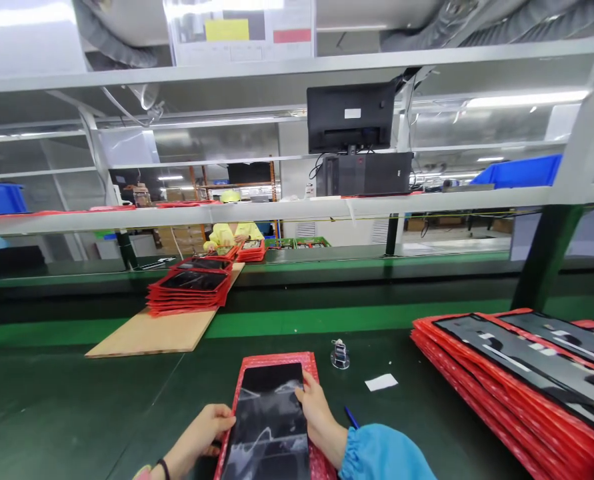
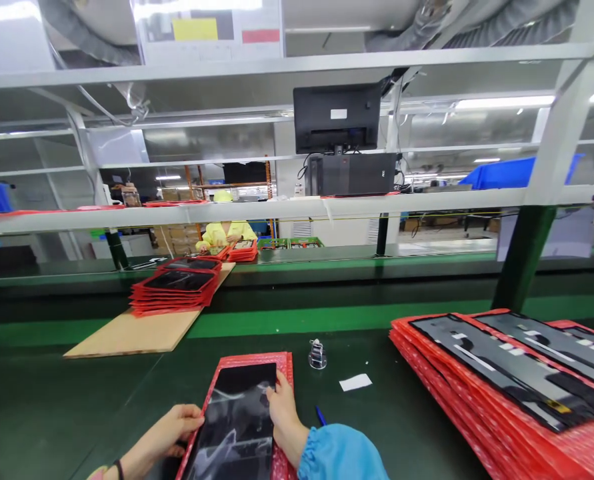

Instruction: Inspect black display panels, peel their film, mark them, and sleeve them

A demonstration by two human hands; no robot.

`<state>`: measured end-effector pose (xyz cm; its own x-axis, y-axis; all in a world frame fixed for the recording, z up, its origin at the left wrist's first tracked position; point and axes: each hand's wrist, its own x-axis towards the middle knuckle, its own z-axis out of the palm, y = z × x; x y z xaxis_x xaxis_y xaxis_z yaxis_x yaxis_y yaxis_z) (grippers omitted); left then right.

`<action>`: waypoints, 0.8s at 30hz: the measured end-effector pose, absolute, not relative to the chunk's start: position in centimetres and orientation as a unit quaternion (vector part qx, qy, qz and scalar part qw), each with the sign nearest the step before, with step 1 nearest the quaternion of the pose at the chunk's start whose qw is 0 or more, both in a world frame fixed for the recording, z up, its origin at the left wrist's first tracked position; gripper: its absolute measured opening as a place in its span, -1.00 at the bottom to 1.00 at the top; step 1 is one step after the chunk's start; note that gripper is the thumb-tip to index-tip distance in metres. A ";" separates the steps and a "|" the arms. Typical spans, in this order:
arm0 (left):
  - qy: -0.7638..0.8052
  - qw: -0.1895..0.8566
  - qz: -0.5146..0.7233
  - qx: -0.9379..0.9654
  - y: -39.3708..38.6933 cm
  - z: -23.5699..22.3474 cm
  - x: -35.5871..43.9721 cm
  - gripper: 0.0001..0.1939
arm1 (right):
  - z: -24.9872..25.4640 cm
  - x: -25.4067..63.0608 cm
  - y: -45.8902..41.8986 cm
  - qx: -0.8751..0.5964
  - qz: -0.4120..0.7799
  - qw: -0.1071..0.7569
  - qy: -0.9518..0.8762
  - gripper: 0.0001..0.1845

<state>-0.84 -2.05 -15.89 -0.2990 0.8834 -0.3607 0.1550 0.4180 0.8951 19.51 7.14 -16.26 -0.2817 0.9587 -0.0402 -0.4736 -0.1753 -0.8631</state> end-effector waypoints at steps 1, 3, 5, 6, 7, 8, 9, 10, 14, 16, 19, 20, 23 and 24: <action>0.699 0.458 0.396 0.380 -1.9 -15.4 -0.8 -0.77 | -16.4 19.6 7.2 -0.312 0.706 0.513 -0.376 -0.62; 0.675 0.455 0.411 0.410 -1.8 -14.0 -0.4 -0.71 | -16.5 19.9 7.3 -0.311 0.721 0.514 -0.346 -0.62; 0.635 0.464 0.422 0.452 -1.7 -12.1 0.5 -0.64 | -16.4 20.3 7.4 -0.306 0.734 0.514 -0.321 -0.63; 0.614 0.467 0.419 0.478 -1.6 -11.0 1.1 -0.59 | -16.3 20.5 7.4 -0.302 0.742 0.513 -0.309 -0.62; 0.597 0.465 0.410 0.509 -1.5 -9.9 1.8 -0.53 | -16.3 20.7 7.4 -0.296 0.750 0.512 -0.296 -0.61; 0.586 0.454 0.396 0.542 -1.2 -8.7 2.6 -0.49 | -16.3 20.9 7.3 -0.288 0.757 0.512 -0.285 -0.58; 0.581 0.432 0.379 0.576 -0.9 -7.5 3.3 -0.46 | -16.2 21.1 7.2 -0.278 0.764 0.513 -0.275 -0.55; 0.580 0.402 0.358 0.612 -0.6 -6.2 4.1 -0.46 | -16.2 21.3 7.1 -0.267 0.770 0.515 -0.265 -0.50; 0.579 0.248 0.241 0.739 0.6 -0.2 7.4 -0.48 | -15.9 21.8 6.8 -0.242 0.793 0.509 -0.231 -0.48; 0.557 0.179 0.166 0.794 0.5 3.0 9.2 -0.44 | -15.5 22.0 6.9 -0.238 0.803 0.503 -0.214 -0.52; 0.468 0.089 0.060 0.877 -0.7 7.9 12.1 -0.40 | -14.6 22.4 7.0 -0.215 0.812 0.500 -0.213 -0.52; 0.397 -0.025 -0.018 0.917 -1.1 9.4 13.0 -0.40 | -14.3 22.6 7.1 -0.203 0.814 0.499 -0.218 -0.51; 0.283 -0.188 -0.078 0.937 -1.6 14.2 15.6 -0.42 | -13.5 23.9 8.0 -0.167 0.817 0.498 -0.239 -0.44; 0.275 -0.179 -0.065 0.942 -1.2 15.9 16.3 -0.46 | -13.3 24.5 8.5 -0.155 0.819 0.490 -0.257 -0.41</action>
